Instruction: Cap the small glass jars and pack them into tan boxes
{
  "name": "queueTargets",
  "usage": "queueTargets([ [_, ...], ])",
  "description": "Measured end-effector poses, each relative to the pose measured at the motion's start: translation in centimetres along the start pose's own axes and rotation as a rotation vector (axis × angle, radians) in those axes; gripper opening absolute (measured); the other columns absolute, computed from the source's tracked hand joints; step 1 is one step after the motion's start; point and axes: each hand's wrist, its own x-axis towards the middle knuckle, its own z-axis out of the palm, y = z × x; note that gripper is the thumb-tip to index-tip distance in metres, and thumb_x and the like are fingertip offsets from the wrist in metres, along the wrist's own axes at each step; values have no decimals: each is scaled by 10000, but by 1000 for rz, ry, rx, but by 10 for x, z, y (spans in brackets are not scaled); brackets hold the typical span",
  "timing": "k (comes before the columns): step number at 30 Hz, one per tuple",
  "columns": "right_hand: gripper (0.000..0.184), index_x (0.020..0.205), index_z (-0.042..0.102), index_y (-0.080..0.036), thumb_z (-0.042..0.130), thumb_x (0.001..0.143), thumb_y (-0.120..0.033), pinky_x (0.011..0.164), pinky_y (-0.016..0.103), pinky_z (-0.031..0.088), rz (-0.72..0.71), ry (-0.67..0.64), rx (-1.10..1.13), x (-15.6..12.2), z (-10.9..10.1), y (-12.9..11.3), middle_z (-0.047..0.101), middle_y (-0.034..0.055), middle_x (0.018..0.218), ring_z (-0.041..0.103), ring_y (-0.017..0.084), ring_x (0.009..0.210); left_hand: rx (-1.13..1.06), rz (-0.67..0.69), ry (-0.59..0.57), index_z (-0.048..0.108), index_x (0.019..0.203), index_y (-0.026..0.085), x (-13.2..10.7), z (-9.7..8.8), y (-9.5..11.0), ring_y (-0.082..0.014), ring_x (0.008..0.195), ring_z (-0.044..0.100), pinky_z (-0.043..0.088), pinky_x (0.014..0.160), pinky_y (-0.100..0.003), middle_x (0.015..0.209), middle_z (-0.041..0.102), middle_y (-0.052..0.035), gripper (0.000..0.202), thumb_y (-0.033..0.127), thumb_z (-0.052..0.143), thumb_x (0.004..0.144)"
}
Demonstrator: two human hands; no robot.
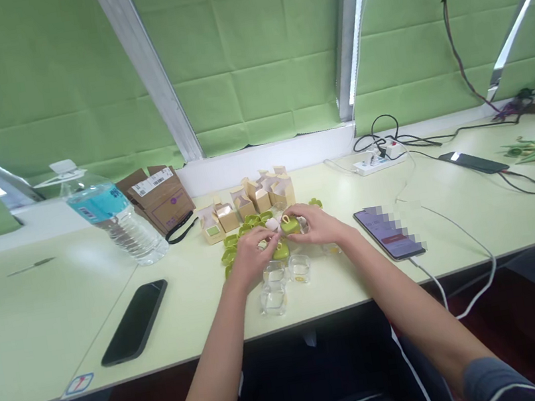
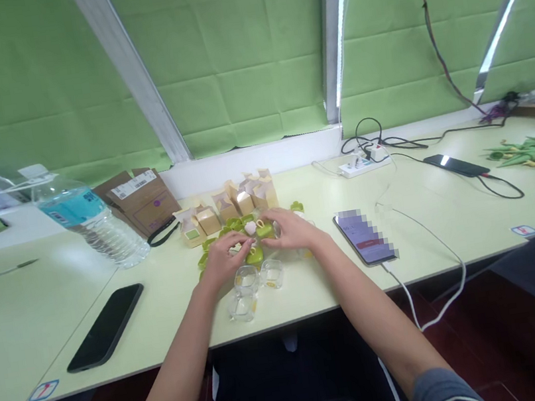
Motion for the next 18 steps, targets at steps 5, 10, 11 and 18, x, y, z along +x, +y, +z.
queueTargets([
  [5, 302, 1049, 668, -225, 762, 781, -328, 867, 343, 450, 35, -82, -35, 0, -4, -6, 717, 40, 1040, 626, 222, 946, 27, 1, -63, 779, 858, 219, -1, -6, -1, -199, 852, 687, 512, 798, -332, 920, 756, -42, 174, 326, 656, 917],
  [10, 335, 1034, 705, -231, 815, 738, -340, 850, 328, 429, 88, -140, -88, 0, -7, -8, 705, 43, 973, 604, 238, 968, -10, 31, -81, 779, 851, 218, -2, -7, -7, -195, 836, 683, 513, 795, -330, 886, 753, -39, 151, 357, 725, 873],
  [11, 340, 1029, 713, -231, 825, 729, -346, 844, 326, 428, 95, -152, -98, 0, -7, -8, 701, 44, 950, 602, 243, 970, -12, 36, -82, 776, 841, 219, -2, -6, -8, -193, 830, 681, 512, 790, -329, 878, 752, -37, 145, 353, 729, 871],
  [18, 410, 1036, 748, -243, 875, 683, -408, 806, 312, 429, 146, -201, -128, 0, -5, -4, 693, 49, 888, 601, 260, 974, -7, 30, -48, 751, 840, 211, -1, -1, -10, -171, 794, 669, 510, 765, -309, 864, 742, -25, 155, 325, 679, 916],
])
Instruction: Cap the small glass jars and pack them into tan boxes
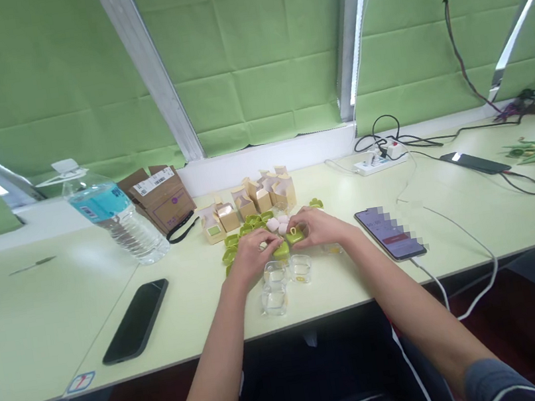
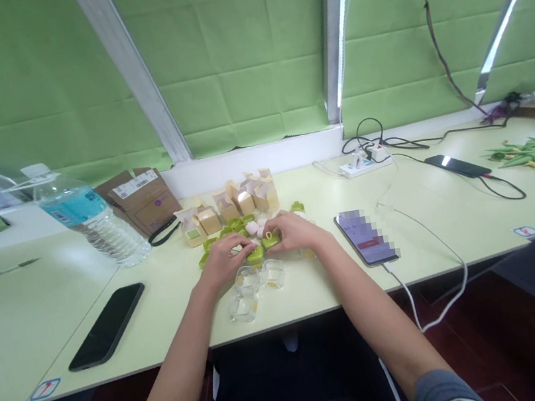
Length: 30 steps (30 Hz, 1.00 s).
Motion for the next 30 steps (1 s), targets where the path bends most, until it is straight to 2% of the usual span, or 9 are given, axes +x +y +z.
queueTargets([
  [6, 422, 1023, 743, -239, 880, 678, -440, 788, 305, 429, 19, -7, -7, 0, 1, 1, 703, 55, 920, 611, 256, 969, -5, 22, 31, 741, 848, 207, 0, 1, 3, -170, 780, 663, 514, 747, -302, 859, 735, -25, 144, 312, 673, 921],
  [10, 324, 973, 748, -232, 773, 804, -508, 777, 299, 427, 25, 2, 30, 1, 1, 0, 720, 54, 896, 624, 233, 922, -14, 38, 37, 723, 815, 199, -1, 0, 3, -160, 746, 652, 499, 706, -289, 828, 723, -20, 144, 300, 685, 910],
  [13, 232, 933, 750, -225, 710, 874, -447, 767, 291, 421, 19, 8, 37, 1, 0, -1, 724, 49, 863, 632, 216, 881, -27, 48, 45, 705, 788, 192, -1, 0, 3, -152, 721, 642, 489, 686, -281, 799, 711, -17, 156, 294, 690, 904],
  [16, 161, 875, 744, -211, 711, 872, -369, 781, 288, 419, 2, 5, 36, 2, 0, 0, 724, 46, 839, 636, 216, 893, -37, 58, 40, 698, 772, 188, 0, 1, 4, -150, 714, 640, 485, 683, -282, 782, 705, -16, 168, 299, 695, 898],
  [21, 180, 769, 697, -196, 718, 859, -351, 810, 296, 426, -23, 19, 58, 2, 1, 0, 714, 46, 820, 629, 224, 930, -42, 44, 22, 704, 790, 187, -1, 1, 5, -158, 729, 643, 489, 699, -293, 797, 712, -28, 185, 326, 679, 909],
  [30, 212, 756, 701, -185, 681, 875, -358, 769, 287, 409, -28, 23, 33, 1, 0, -4, 710, 45, 802, 624, 211, 879, -47, 42, 1, 743, 831, 201, 0, 1, 4, -171, 753, 660, 502, 727, -309, 827, 731, -34, 191, 364, 684, 909],
])
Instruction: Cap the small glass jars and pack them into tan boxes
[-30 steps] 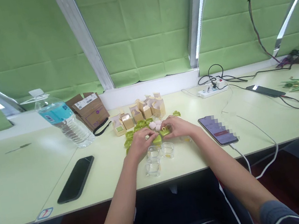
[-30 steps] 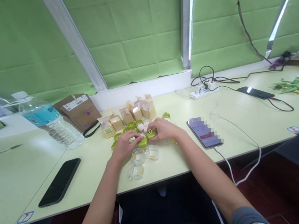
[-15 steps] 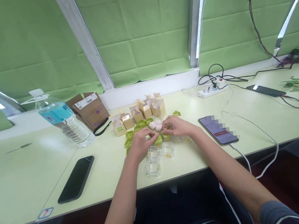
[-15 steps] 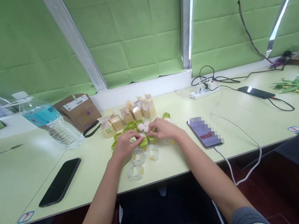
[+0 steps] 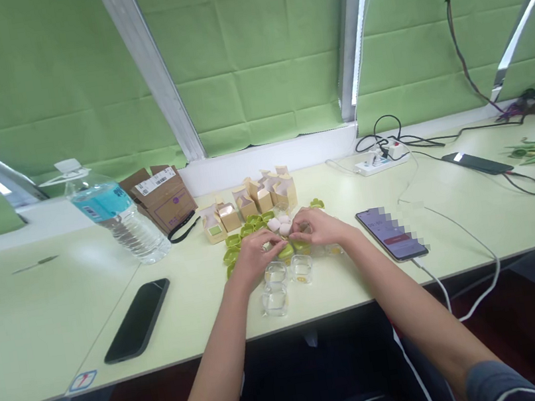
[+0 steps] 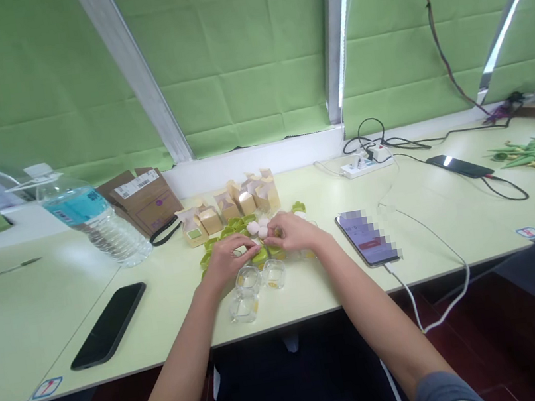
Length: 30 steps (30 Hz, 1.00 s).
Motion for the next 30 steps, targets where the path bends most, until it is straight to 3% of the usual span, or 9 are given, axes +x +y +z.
queueTargets([
  [4, 312, 743, 697, -177, 621, 924, -420, 721, 276, 381, 15, 14, -6, 2, 2, 1, 702, 34, 758, 607, 181, 779, -16, -25, -22, 765, 865, 205, 0, -1, 2, -179, 784, 676, 519, 750, -311, 871, 749, -39, 176, 362, 694, 903],
  [10, 357, 753, 699, -182, 542, 982, -406, 718, 268, 364, 54, 86, -30, 5, 6, 9, 713, 37, 774, 601, 175, 786, 24, -130, 61, 740, 1108, 220, 2, -1, 0, -193, 883, 715, 545, 863, -333, 1012, 778, -42, 233, 320, 582, 969],
  [17, 354, 756, 696, -185, 521, 993, -380, 726, 273, 356, 72, 94, -70, 7, 8, 13, 716, 43, 783, 600, 184, 796, 149, -192, 92, 724, 1093, 221, 2, 2, -9, -228, 1054, 691, 517, 978, -398, 1147, 752, -59, 238, 225, 519, 972],
  [30, 425, 687, 694, -172, 510, 985, -412, 688, 272, 337, 103, 50, -85, 7, 7, 7, 683, 46, 715, 571, 159, 699, 182, -273, -34, 749, 1059, 247, 0, 0, -10, -264, 1010, 701, 528, 948, -427, 1116, 766, -53, 235, 251, 542, 945],
])
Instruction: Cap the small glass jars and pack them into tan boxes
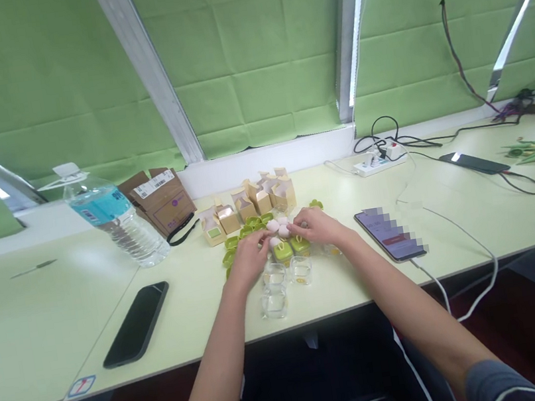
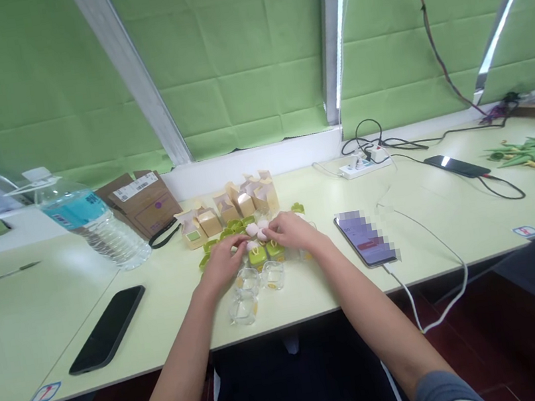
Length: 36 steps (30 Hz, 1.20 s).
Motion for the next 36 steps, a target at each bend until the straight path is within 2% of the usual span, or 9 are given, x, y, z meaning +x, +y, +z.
queueTargets([
  [5, 475, 626, 638, -165, 483, 984, -437, 638, 269, 311, 33, -3, -16, -1, -2, -2, 626, 24, 640, 503, 134, 608, 9, -2, 57, 743, 1068, 246, 3, 1, -6, -269, 1035, 692, 528, 940, -434, 1140, 760, -59, 251, 267, 521, 951],
  [8, 481, 646, 655, -162, 478, 989, -449, 642, 272, 316, 26, -2, -8, 0, -2, -3, 626, 24, 625, 512, 137, 610, 52, -8, 73, 743, 1062, 237, 4, 0, -7, -262, 1026, 693, 530, 931, -429, 1114, 763, -62, 281, 257, 481, 962],
  [14, 479, 680, 686, -169, 475, 995, -460, 669, 279, 333, 15, 12, -12, 0, -1, -2, 645, 33, 628, 560, 158, 656, 157, -40, -21, 732, 1168, 265, 3, 1, -10, -301, 1053, 684, 525, 911, -446, 1148, 759, -74, 323, 280, 489, 957],
  [18, 482, 692, 696, -170, 473, 997, -471, 681, 281, 342, 16, 16, -10, 0, 0, -2, 649, 37, 630, 575, 167, 677, 165, -39, -26, 749, 1065, 255, 3, 1, -10, -273, 950, 696, 526, 838, -388, 1011, 778, -65, 281, 287, 494, 951],
  [23, 475, 706, 708, -169, 479, 996, -467, 680, 279, 345, 18, 13, -14, 0, 1, -1, 650, 40, 635, 581, 167, 684, 109, -101, -10, 747, 970, 255, 3, -4, -3, -247, 864, 693, 519, 775, -351, 972, 777, -46, 232, 263, 519, 925],
  [27, 470, 692, 700, -167, 497, 995, -463, 687, 278, 339, 23, 15, -30, 0, 0, -2, 659, 44, 654, 578, 161, 677, 51, -95, -11, 754, 921, 240, 6, -6, -2, -232, 799, 693, 514, 717, -321, 897, 776, -40, 181, 255, 578, 883],
  [33, 478, 684, 680, -160, 484, 999, -462, 681, 275, 317, 34, 8, -32, 0, -1, -3, 644, 38, 641, 558, 154, 669, 122, -175, -68, 772, 941, 223, 19, -9, -5, -240, 861, 704, 504, 745, -317, 945, 785, -59, 208, 266, 578, 877],
  [36, 474, 675, 666, -159, 475, 999, -449, 672, 275, 305, 31, 13, -24, 0, 0, -3, 634, 35, 635, 545, 151, 666, 187, -230, -151, 776, 884, 227, 26, -12, 1, -236, 866, 697, 494, 753, -308, 946, 784, -55, 181, 265, 601, 856],
])
